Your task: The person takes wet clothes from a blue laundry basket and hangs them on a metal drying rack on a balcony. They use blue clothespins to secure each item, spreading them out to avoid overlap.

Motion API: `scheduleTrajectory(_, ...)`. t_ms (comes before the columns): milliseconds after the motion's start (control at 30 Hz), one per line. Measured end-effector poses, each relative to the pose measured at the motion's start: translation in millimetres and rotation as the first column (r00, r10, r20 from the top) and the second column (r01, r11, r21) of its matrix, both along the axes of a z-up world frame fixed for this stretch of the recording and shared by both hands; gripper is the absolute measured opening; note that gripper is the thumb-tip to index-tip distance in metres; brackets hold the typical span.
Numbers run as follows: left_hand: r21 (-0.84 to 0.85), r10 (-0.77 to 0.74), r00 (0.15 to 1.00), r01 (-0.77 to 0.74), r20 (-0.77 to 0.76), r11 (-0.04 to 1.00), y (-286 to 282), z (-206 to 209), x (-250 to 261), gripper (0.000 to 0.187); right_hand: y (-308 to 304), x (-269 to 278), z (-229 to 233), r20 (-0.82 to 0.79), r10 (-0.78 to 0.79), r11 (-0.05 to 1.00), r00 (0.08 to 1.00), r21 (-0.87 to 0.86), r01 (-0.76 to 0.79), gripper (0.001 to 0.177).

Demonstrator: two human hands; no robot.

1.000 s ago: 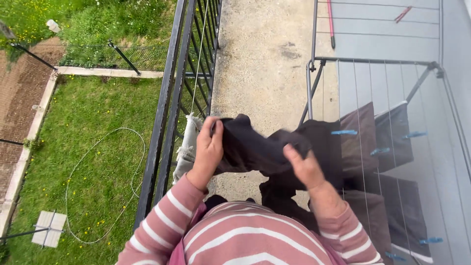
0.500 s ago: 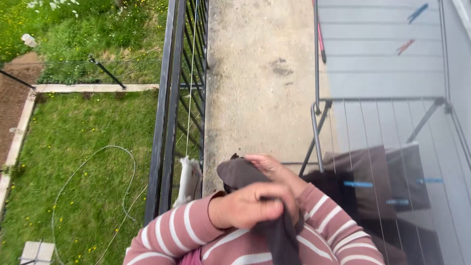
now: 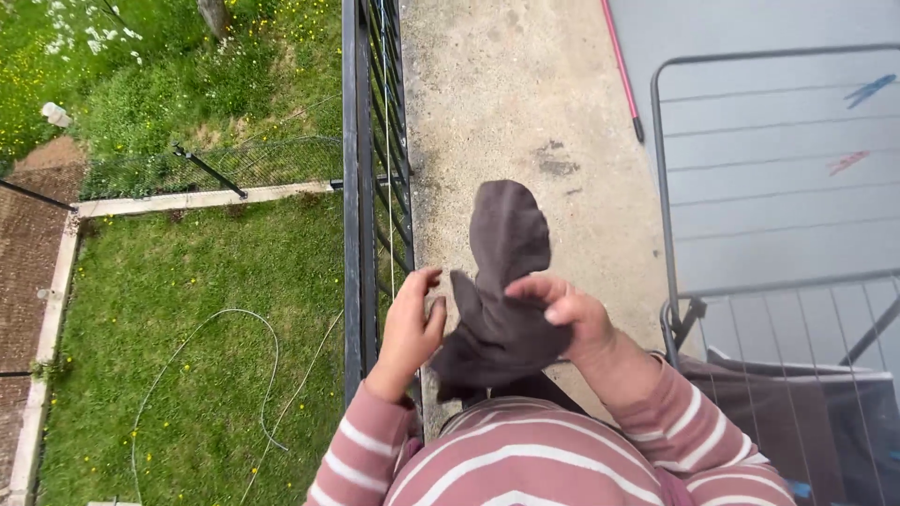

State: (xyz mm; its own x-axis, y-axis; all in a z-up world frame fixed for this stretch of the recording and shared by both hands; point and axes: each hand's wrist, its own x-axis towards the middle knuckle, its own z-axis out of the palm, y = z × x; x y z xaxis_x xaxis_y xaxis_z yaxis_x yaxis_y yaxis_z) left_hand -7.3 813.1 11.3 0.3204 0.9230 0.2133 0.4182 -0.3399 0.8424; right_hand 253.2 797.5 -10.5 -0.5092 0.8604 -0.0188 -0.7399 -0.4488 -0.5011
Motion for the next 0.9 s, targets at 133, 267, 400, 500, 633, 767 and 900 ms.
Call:
scheduleTrajectory(133, 0.194, -0.051, 0.985, 0.084, -0.165, 0.977, 72.3, -22.1, 22.6, 0.077, 28.7, 6.9, 32.0, 0.066, 0.151, 0.984, 0.986, 0.091, -0.156, 0.057)
scheduleTrajectory(267, 0.001, 0.111, 0.928, -0.119, -0.356, 0.993, 149.8, -55.0, 41.1, 0.109, 76.6, 52.2, 32.7, 0.087, 0.145, 0.975, 0.986, 0.156, -0.157, 0.055)
scheduleTrajectory(400, -0.575, -0.161, 0.943, -0.038, -0.292, 0.817, 236.7, -177.5, 52.1, 0.06, 137.3, 103.5, 25.1, 0.431, -0.124, 0.898, 0.894, 0.432, -0.084, 0.044)
scheduleTrajectory(500, -0.76, -0.155, 0.982, 0.183, 0.109, 0.624, 299.9, -201.6, 72.9, 0.021, 185.3, 125.1, 36.9, 0.312, -0.071, 0.932, 0.948, 0.359, -0.048, 0.043)
scheduleTrajectory(633, -0.467, -0.008, 0.763, 0.404, 0.646, 0.787, 369.8, -97.2, 109.0, 0.028, 234.4, 136.7, 72.7, 0.865, -0.047, 0.999, 0.499, 0.05, 0.007, 0.034)
scheduleTrajectory(767, -0.305, -0.185, 0.83, 0.387, 0.526, 0.87, 415.9, 9.9, 136.7, 0.043, 289.6, 142.7, 74.3, 0.972, -0.233, 0.958, 0.001, 0.23, -0.172, 0.042)
scheduleTrajectory(900, 0.066, -0.608, 0.634, 0.664, 0.477, 0.744, 450.9, 65.4, 162.0, 0.022, 333.8, 150.0, 53.4, 0.565, -0.614, 0.773, -0.551, 0.572, -0.274, 0.051)
